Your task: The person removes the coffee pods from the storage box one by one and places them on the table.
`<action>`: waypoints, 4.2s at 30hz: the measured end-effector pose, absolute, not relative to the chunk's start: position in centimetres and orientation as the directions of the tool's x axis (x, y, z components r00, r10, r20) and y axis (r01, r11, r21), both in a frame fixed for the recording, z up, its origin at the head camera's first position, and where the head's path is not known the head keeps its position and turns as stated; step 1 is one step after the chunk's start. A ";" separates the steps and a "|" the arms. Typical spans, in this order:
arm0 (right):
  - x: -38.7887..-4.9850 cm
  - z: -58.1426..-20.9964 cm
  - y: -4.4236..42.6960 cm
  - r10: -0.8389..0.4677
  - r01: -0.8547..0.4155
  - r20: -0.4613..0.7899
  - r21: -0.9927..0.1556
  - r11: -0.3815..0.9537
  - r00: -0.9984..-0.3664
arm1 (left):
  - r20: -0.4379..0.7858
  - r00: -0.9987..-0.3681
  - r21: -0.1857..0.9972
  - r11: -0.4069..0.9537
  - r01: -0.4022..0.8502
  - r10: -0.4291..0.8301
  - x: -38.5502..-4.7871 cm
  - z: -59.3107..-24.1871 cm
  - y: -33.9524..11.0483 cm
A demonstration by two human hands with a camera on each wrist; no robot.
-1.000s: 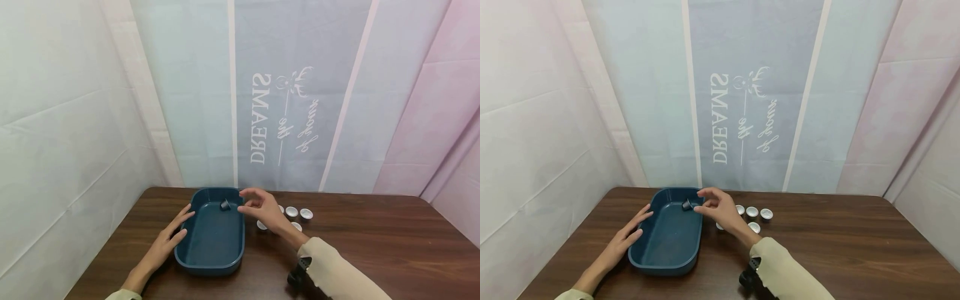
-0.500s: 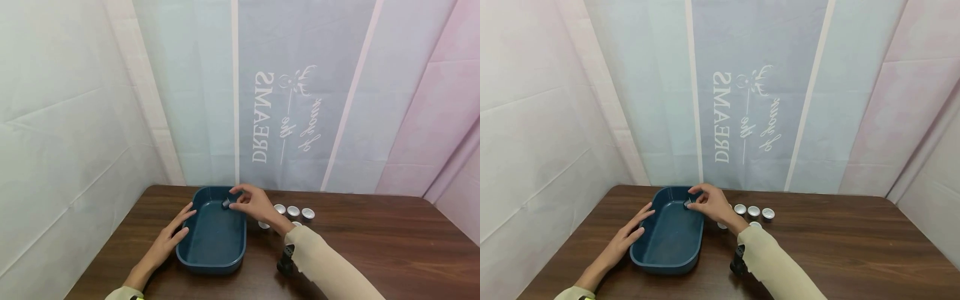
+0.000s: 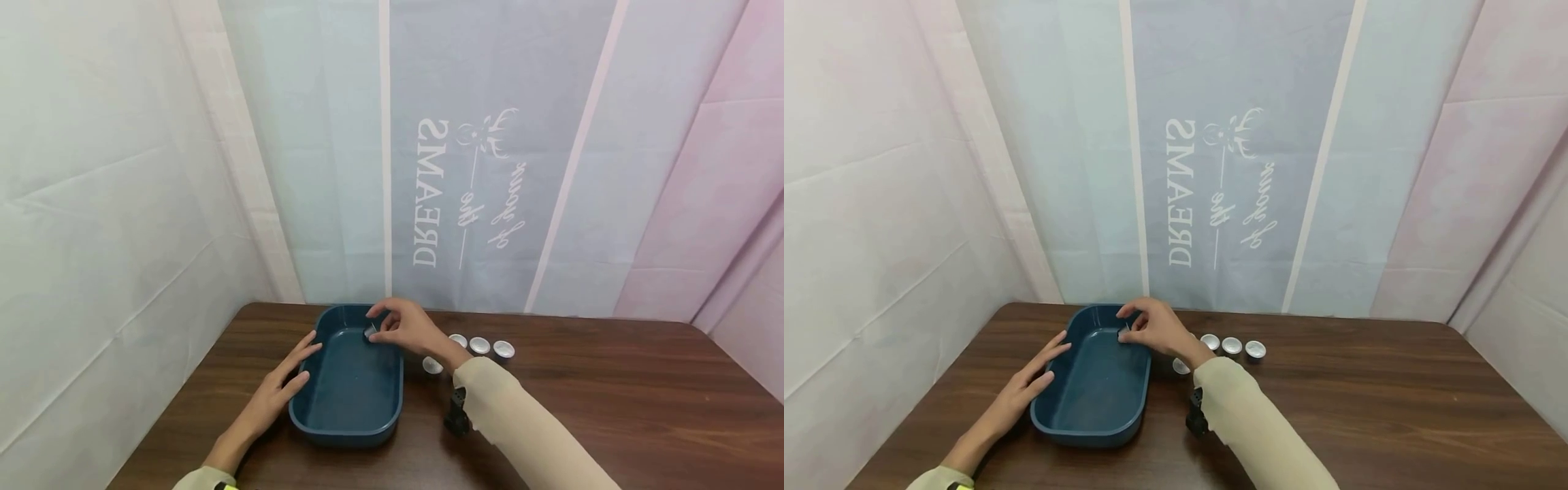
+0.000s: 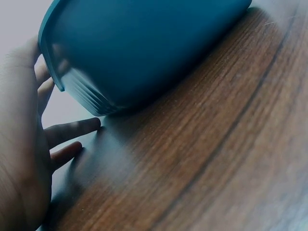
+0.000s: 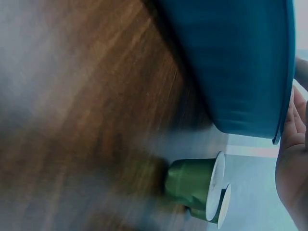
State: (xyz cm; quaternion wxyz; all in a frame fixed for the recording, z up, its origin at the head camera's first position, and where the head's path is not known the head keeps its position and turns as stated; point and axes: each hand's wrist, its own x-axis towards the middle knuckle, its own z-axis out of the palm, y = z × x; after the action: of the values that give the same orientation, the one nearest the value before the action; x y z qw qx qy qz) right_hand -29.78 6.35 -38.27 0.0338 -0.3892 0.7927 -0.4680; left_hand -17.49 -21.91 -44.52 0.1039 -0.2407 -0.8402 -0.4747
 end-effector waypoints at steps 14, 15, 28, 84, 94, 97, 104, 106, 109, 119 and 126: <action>-31.4 -38.0 5.2 -0.722 -0.675 0.303 -0.676 0.296 -0.621 | 0.377 -0.874 0.768 0.423 0.480 0.306 -17.2 -43.7 -21.7; -31.3 -37.8 5.1 -0.727 -0.675 0.296 -0.673 0.301 -0.619 | 0.375 -0.875 0.771 0.422 0.477 0.306 -17.2 -43.6 -21.7; -31.2 -36.8 3.8 -0.802 -0.753 0.199 -0.523 0.399 -0.563 | 0.369 -0.878 0.776 0.418 0.472 0.306 -17.3 -43.6 -21.8; -29.8 -37.3 1.7 -0.942 -0.825 -0.104 -0.459 0.330 -0.319 | 0.401 -0.869 0.764 0.417 0.492 0.291 -17.2 -43.7 -21.5; -29.3 -37.2 1.1 -0.946 -0.811 -0.106 -0.493 0.317 -0.305 | 0.386 -0.876 0.781 0.403 0.477 0.288 -17.2 -43.6 -21.5; -29.2 -37.3 1.0 -0.941 -0.798 -0.121 -0.503 0.333 -0.316 | 0.382 -0.879 0.784 0.404 0.472 0.285 -17.1 -43.5 -21.5; -29.2 -37.4 0.9 -0.931 -0.782 -0.146 -0.508 0.360 -0.334 | 0.379 -0.881 0.784 0.408 0.468 0.284 -17.2 -43.5 -21.6; -29.2 -37.5 0.9 -0.932 -0.785 -0.141 -0.507 0.357 -0.333 | 0.380 -0.880 0.782 0.409 0.471 0.285 -17.2 -43.5 -21.6; -29.3 -37.4 1.0 -0.938 -0.790 -0.122 -0.510 0.341 -0.326 | 0.380 -0.880 0.777 0.418 0.470 0.284 -17.2 -43.5 -21.6; -29.3 -36.1 1.7 -0.939 -0.803 -0.043 -0.506 0.314 -0.341 | 0.373 -0.879 0.765 0.438 0.472 0.295 -17.1 -43.5 -21.7; -29.1 -34.1 3.2 -0.927 -0.754 0.007 -0.584 0.301 -0.375 | 0.374 -0.876 0.774 0.419 0.475 0.304 -17.2 -43.7 -21.7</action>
State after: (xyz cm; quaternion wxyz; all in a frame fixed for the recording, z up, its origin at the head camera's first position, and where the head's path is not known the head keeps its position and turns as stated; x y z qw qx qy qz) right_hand -29.13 3.24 -34.08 0.1687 -0.5329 0.7887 -0.2561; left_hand -17.22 -21.75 -43.71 0.0880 -0.2327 -0.8376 -0.4863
